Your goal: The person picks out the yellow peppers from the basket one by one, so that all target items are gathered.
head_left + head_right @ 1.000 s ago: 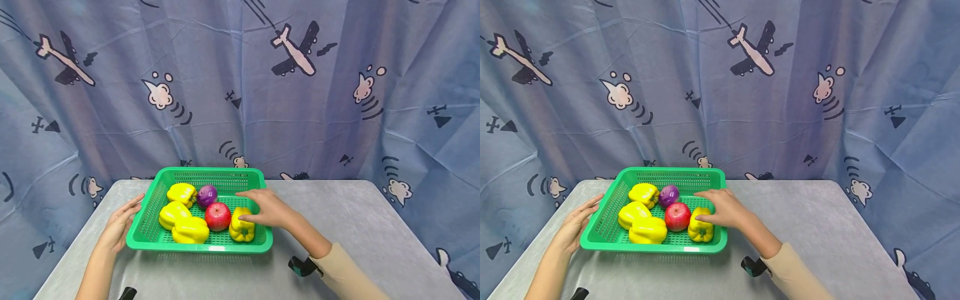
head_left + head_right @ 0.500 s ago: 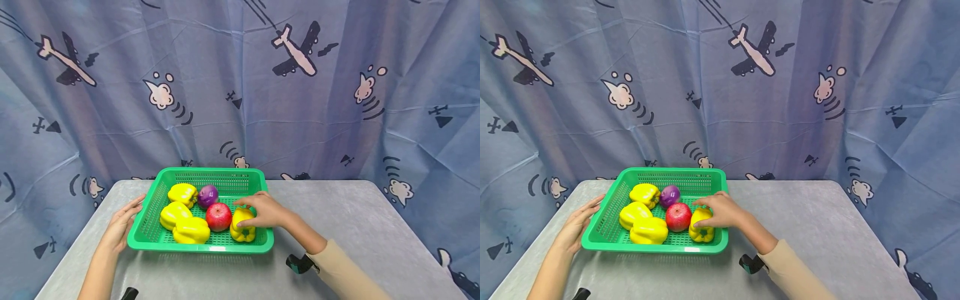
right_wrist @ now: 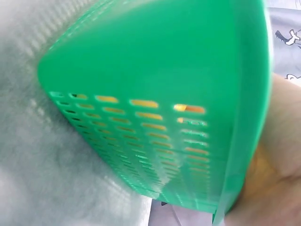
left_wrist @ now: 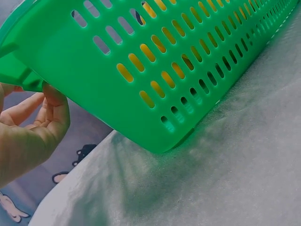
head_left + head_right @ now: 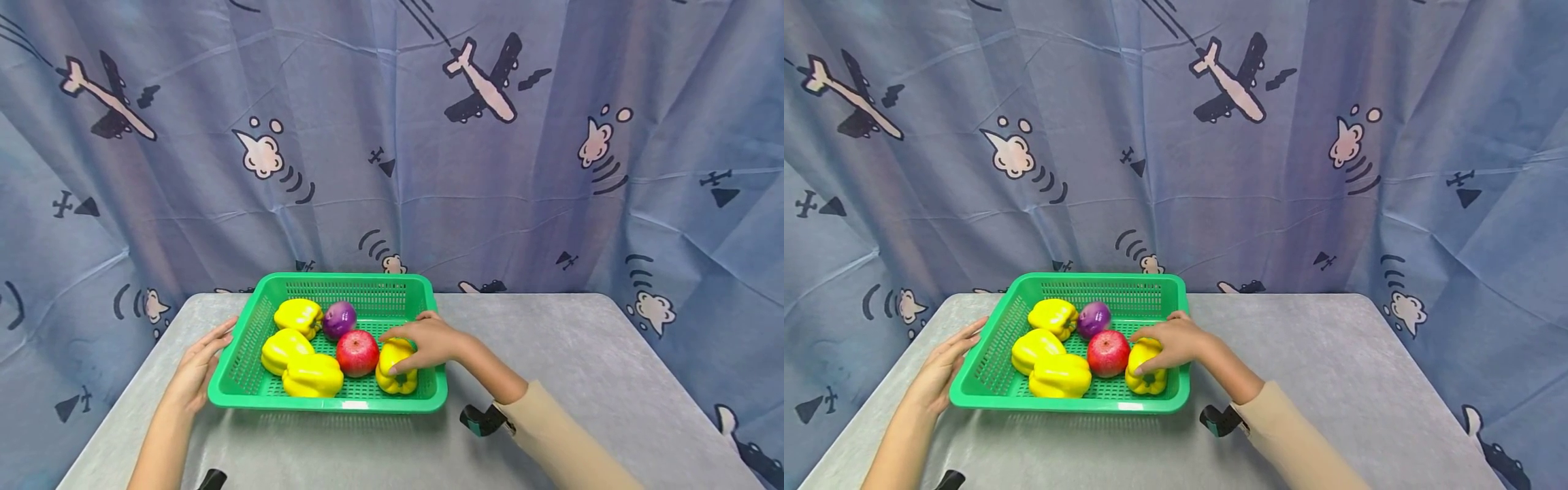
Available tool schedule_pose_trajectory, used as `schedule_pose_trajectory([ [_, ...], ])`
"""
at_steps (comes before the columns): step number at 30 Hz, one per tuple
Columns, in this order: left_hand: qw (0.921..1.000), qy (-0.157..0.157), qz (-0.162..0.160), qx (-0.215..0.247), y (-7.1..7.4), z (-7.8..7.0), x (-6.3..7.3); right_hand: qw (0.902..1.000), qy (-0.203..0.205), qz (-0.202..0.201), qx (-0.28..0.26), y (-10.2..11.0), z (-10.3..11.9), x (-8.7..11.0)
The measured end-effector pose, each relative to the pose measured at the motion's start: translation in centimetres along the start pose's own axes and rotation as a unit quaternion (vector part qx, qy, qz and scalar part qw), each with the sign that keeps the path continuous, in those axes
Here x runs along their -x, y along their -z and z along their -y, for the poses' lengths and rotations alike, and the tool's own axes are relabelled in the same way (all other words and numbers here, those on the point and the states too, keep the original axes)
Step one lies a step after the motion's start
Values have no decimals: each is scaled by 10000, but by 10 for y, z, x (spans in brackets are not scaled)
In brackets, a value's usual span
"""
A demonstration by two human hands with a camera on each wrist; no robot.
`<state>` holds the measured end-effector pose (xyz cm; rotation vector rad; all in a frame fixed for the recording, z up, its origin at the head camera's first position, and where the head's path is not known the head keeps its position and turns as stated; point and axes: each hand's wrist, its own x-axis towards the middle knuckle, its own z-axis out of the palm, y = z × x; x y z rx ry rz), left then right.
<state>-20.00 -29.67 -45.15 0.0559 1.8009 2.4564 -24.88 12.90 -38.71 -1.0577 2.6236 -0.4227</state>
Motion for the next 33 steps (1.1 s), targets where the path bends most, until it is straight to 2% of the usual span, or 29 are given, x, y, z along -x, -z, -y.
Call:
schedule_pose_trajectory([
  [4, 10000, 35, -40, -29, -1, 0, 1, 9996, -159, 155, 150, 1, 2, -2],
  [11, 9996, 157, -220, -71, -1, 0, 2, 9996, -197, 84, 157, -2, 4, -3],
  [23, 9995, 154, -223, -140, -3, 1, 0, 9987, 267, -101, -429, 0, -4, 0],
  [33, 9998, 73, -174, -55, -1, 2, 1, 9981, 263, -234, -511, -2, -5, 0],
])
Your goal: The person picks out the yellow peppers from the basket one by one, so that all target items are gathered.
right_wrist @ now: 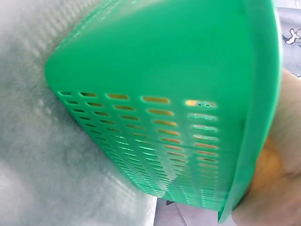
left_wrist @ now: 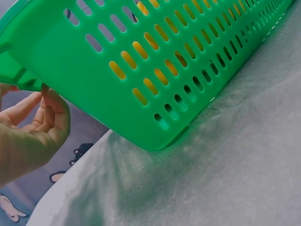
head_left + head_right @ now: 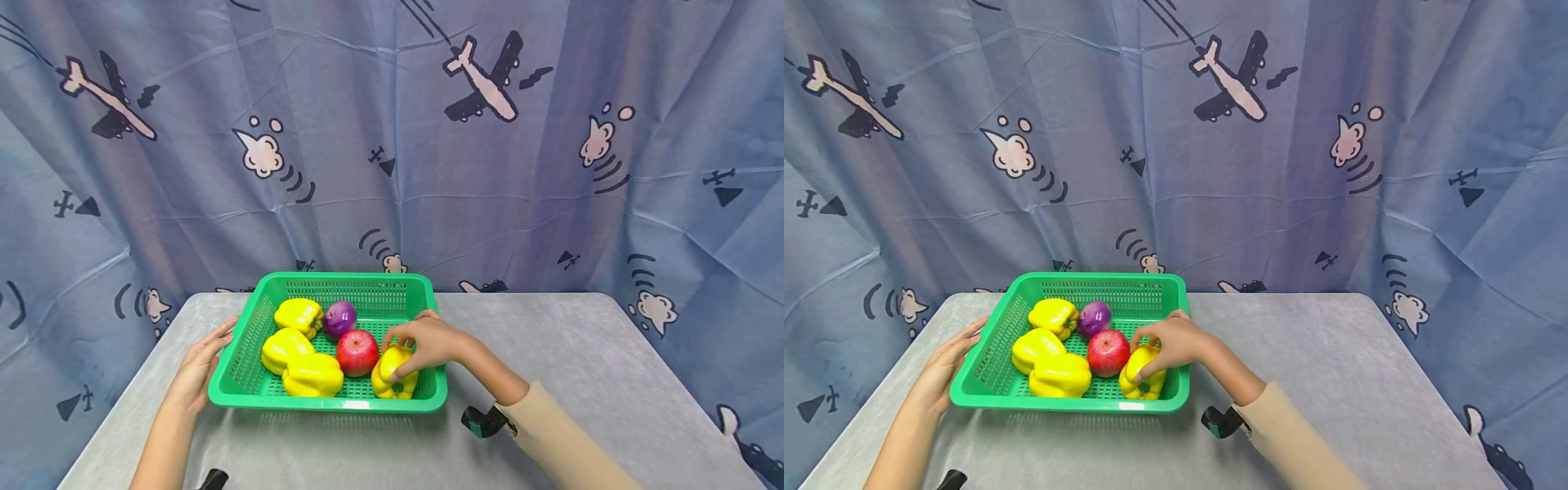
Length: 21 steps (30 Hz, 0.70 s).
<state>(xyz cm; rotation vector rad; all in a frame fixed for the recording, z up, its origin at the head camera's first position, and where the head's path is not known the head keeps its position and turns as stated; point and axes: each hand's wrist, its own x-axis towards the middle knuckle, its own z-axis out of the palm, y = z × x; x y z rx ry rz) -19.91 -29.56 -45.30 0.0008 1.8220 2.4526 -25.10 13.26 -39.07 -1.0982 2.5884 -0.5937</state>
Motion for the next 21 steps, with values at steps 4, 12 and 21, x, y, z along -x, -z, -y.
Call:
schedule_pose_trajectory([
  [4, 10000, -25, 3, -21, 1, 0, 0, 9999, -6, -80, -141, -1, 0, 0],
  [12, 9999, 95, -42, -97, 0, -1, 0, 9987, 37, -181, -480, -1, -2, 2],
  [21, 9999, 79, -82, -90, -1, -1, 0, 9926, 210, -206, -1182, 3, -5, 2],
])
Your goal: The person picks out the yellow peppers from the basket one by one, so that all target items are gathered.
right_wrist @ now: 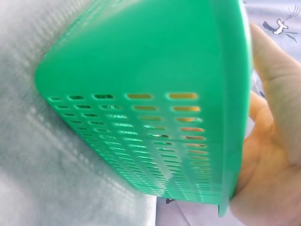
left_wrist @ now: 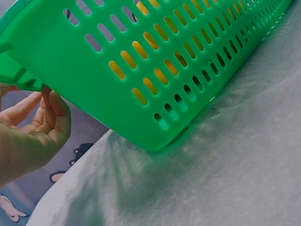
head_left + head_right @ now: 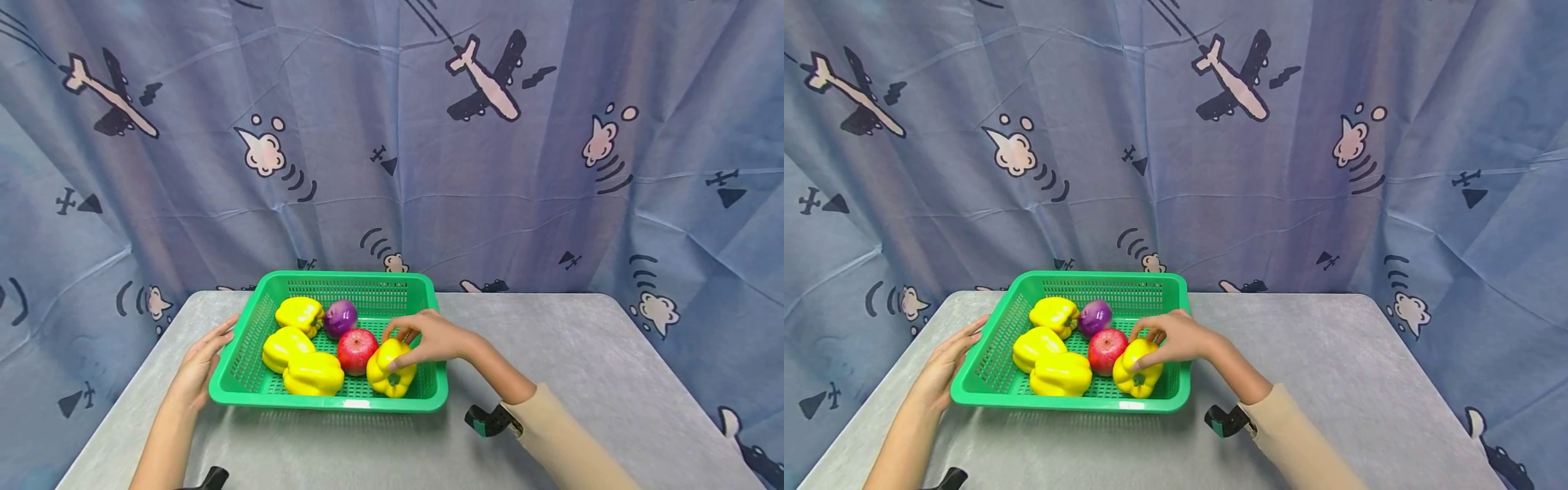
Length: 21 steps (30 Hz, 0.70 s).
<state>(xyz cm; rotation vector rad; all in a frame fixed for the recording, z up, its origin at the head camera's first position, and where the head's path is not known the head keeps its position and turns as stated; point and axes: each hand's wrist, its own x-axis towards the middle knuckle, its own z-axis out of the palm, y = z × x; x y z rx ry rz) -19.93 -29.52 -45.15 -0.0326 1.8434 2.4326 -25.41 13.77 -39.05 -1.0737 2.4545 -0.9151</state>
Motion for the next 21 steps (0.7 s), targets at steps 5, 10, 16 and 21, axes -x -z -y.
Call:
schedule_pose_trajectory([
  [5, 10000, -26, 24, 52, 0, 0, 0, 9988, 9, 14, -487, 3, 1, 0],
  [10, 10000, -53, 41, 53, 0, 0, 0, 9976, -102, -44, -683, 7, 5, 2],
  [16, 9998, -131, 92, 132, -1, 2, 0, 9959, -139, -156, -882, 12, 11, 6],
  [21, 9997, -141, 76, 178, -1, 2, 1, 9942, -140, -195, -1044, 15, 13, 7],
])
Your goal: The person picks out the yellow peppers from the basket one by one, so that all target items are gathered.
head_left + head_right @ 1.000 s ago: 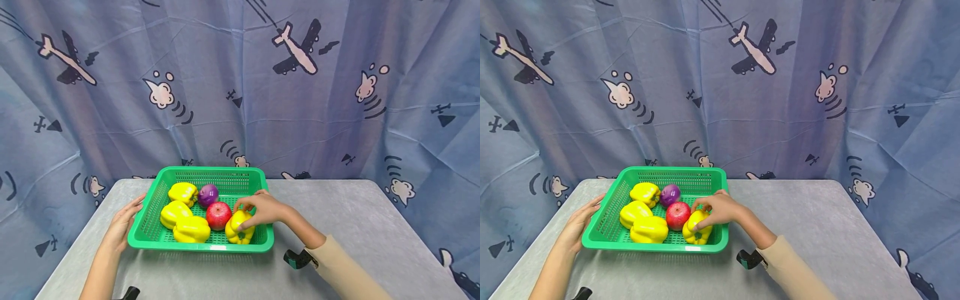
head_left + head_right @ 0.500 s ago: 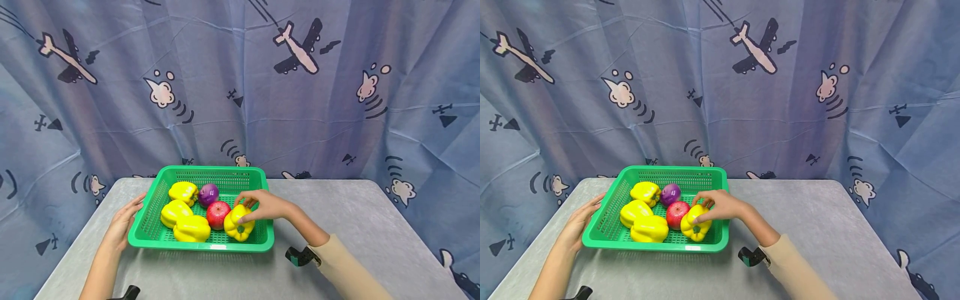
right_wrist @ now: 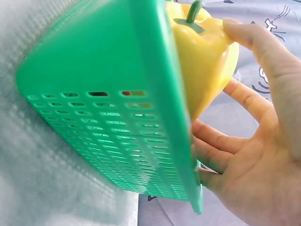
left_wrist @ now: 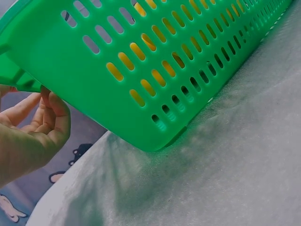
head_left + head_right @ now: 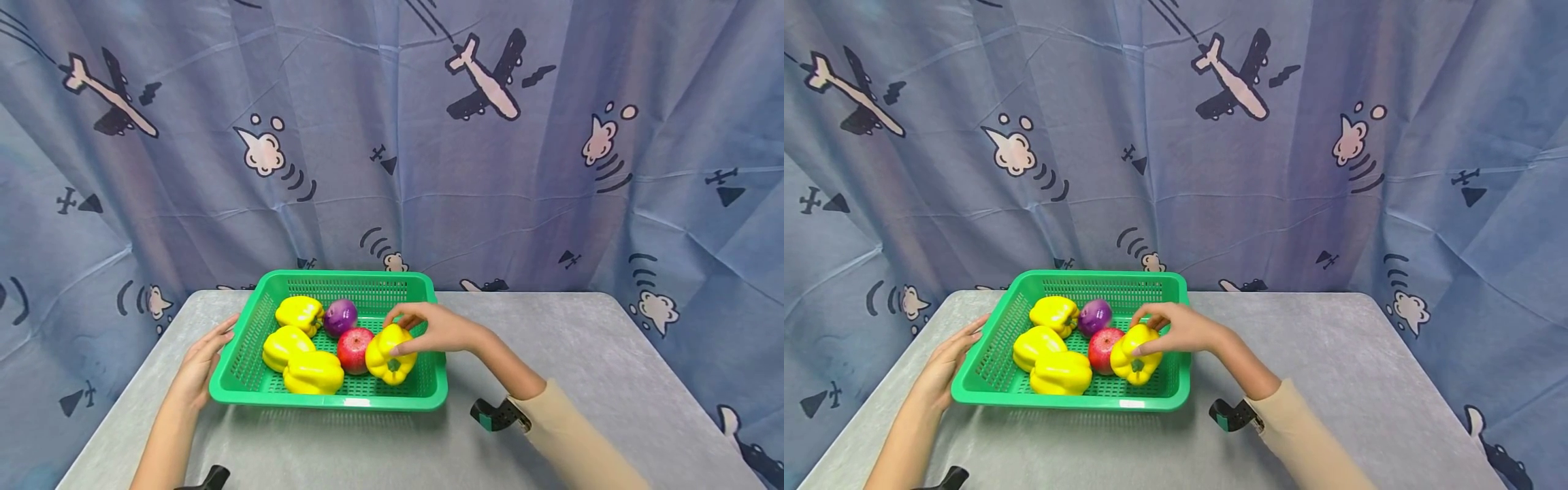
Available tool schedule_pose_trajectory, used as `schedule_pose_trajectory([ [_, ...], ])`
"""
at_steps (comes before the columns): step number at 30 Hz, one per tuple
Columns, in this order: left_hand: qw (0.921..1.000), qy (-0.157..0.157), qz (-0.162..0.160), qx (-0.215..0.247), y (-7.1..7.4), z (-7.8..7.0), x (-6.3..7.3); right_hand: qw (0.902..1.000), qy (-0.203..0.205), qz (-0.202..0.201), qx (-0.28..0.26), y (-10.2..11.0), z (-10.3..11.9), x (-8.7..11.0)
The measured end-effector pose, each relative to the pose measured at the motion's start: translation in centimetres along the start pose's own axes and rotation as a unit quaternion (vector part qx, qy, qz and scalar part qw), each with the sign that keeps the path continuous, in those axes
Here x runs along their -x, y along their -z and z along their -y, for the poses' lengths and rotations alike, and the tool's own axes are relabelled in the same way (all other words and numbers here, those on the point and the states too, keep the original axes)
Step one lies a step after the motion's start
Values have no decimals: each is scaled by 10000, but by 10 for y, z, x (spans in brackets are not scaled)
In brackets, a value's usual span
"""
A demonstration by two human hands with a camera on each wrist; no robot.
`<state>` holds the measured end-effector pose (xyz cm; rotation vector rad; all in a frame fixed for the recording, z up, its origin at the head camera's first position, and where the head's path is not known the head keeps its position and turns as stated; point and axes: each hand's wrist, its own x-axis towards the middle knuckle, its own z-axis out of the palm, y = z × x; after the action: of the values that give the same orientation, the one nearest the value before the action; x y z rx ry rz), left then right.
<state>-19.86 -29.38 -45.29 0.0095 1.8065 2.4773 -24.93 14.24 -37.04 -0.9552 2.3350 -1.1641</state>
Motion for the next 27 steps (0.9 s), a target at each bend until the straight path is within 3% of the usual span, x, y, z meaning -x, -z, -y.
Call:
schedule_pose_trajectory([
  [6, 10000, 39, -33, -19, 0, -1, 1, 9998, 159, -77, -20, 4, 5, 2],
  [27, 9999, 54, -82, -112, -2, -3, 2, 9974, 116, -681, -201, 3, 11, 13],
])
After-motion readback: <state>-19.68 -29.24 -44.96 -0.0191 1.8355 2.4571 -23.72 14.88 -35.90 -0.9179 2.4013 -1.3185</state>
